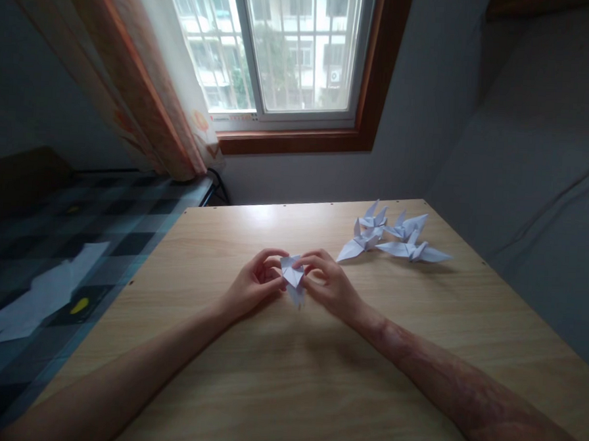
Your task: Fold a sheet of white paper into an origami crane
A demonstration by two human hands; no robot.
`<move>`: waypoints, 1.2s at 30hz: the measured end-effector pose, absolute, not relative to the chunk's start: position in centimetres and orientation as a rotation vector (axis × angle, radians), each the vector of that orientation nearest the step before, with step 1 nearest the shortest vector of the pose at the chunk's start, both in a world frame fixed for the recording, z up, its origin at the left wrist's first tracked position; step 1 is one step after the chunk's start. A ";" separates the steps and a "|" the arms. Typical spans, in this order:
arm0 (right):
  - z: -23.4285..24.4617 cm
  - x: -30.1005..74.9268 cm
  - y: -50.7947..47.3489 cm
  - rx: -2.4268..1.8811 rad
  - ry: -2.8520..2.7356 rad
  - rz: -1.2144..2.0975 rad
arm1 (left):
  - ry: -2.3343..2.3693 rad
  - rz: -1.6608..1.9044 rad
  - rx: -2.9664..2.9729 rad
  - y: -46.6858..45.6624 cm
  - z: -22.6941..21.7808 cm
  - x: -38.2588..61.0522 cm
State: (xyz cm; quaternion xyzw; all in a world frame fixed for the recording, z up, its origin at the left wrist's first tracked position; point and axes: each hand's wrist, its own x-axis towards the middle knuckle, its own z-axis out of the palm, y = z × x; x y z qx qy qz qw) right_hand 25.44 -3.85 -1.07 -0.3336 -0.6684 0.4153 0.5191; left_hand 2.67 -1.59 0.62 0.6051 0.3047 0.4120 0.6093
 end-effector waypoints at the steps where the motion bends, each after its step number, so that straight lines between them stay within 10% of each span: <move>1: -1.1 25.4 -3.8 -0.790 -1.593 1.007 | 0.712 0.949 1.410 -1.7 0.7 2.7; 36: -1.2 25.3 -3.5 -0.909 -1.627 1.208 | 0.708 0.825 1.534 -2.5 0.6 3.0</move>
